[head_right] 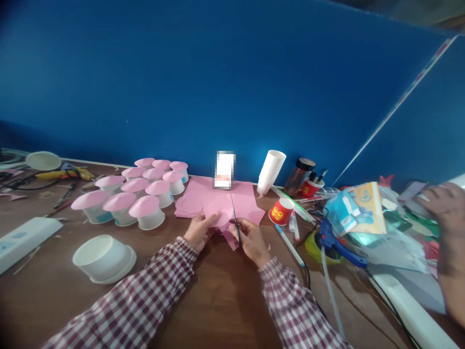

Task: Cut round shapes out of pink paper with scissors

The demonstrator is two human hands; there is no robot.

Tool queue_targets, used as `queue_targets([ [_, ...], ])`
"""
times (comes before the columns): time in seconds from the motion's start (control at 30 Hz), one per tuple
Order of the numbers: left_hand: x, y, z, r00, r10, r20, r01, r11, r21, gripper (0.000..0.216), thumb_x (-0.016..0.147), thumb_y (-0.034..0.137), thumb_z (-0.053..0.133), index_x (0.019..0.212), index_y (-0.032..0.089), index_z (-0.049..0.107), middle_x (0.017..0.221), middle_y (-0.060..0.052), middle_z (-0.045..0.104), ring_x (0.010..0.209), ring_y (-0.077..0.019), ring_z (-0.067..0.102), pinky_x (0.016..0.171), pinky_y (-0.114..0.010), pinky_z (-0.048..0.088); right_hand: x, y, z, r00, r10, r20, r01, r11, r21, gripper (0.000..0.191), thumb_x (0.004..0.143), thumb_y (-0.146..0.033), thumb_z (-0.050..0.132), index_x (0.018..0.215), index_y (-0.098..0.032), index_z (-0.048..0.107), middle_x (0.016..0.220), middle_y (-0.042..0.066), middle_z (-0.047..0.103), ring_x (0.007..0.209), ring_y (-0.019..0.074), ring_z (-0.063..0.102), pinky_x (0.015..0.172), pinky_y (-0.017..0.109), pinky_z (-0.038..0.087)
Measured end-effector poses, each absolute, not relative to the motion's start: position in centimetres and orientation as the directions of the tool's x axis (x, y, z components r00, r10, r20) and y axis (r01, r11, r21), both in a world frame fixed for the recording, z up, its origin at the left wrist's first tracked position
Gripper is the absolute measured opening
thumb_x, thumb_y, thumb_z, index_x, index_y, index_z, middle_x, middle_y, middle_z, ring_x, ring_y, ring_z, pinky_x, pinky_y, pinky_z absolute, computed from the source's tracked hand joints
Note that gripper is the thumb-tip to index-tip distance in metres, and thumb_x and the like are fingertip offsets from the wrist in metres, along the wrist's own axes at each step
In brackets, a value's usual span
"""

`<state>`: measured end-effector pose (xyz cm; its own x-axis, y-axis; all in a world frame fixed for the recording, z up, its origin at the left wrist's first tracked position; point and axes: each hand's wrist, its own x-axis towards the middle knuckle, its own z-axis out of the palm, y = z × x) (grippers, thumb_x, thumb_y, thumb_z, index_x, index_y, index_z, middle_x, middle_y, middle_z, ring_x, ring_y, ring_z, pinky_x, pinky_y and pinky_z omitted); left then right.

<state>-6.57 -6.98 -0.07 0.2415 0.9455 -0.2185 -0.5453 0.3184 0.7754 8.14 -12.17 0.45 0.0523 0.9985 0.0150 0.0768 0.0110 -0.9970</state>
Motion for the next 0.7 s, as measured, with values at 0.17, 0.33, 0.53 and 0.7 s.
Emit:
queue_targets([
  [0.17, -6.56, -6.87, -0.24, 0.242, 0.947, -0.212, -0.547, 0.314, 0.776, 0.04, 0.054, 0.03, 0.081, 0.083, 0.007, 0.065, 0.072, -0.009, 0.068, 0.058, -0.0149, 0.062, 0.049, -0.023, 0.051, 8.08, -12.27, 0.7, 0.058, 0.998, 0.016, 0.084, 0.011, -0.996, 0.043, 0.07, -0.046, 0.068, 0.096, -0.012, 0.063, 0.056, -0.004, 0.05, 0.048, 0.0087, 0.048, 0.047, 0.021, 0.041],
  [0.33, -6.52, -6.8, -0.23, 0.228, 0.949, -0.218, -0.549, 0.31, 0.776, 0.043, 0.053, 0.03, 0.082, 0.085, 0.007, 0.065, 0.073, -0.009, 0.068, 0.059, -0.0147, 0.063, 0.048, -0.021, 0.05, 8.06, -12.28, 0.93, 0.045, 0.999, 0.02, 0.1, 0.016, -0.995, 0.043, 0.071, -0.046, 0.066, 0.097, -0.011, 0.062, 0.057, -0.004, 0.05, 0.048, 0.0089, 0.049, 0.046, 0.021, 0.04],
  [0.53, -6.56, -6.77, -0.29, 0.222, 0.949, -0.225, -0.548, 0.312, 0.776, 0.041, 0.054, 0.03, 0.081, 0.084, 0.007, 0.065, 0.071, -0.008, 0.067, 0.057, -0.0138, 0.062, 0.045, -0.02, 0.049, 8.05, -12.26, 1.01, 0.06, 0.998, 0.015, 0.113, 0.008, -0.994, 0.043, 0.07, -0.046, 0.067, 0.096, -0.011, 0.063, 0.057, -0.004, 0.05, 0.049, 0.0092, 0.049, 0.047, 0.022, 0.042],
  [0.7, -6.56, -6.85, -0.13, 0.221, 0.948, -0.228, -0.548, 0.314, 0.775, 0.041, 0.053, 0.03, 0.082, 0.083, 0.008, 0.065, 0.072, -0.008, 0.067, 0.059, -0.0142, 0.062, 0.047, -0.022, 0.051, 7.95, -12.38, 1.12, 0.055, 0.998, 0.007, 0.107, 0.001, -0.994, 0.045, 0.069, -0.048, 0.067, 0.096, -0.012, 0.063, 0.056, -0.005, 0.049, 0.047, 0.0096, 0.05, 0.045, 0.022, 0.041],
])
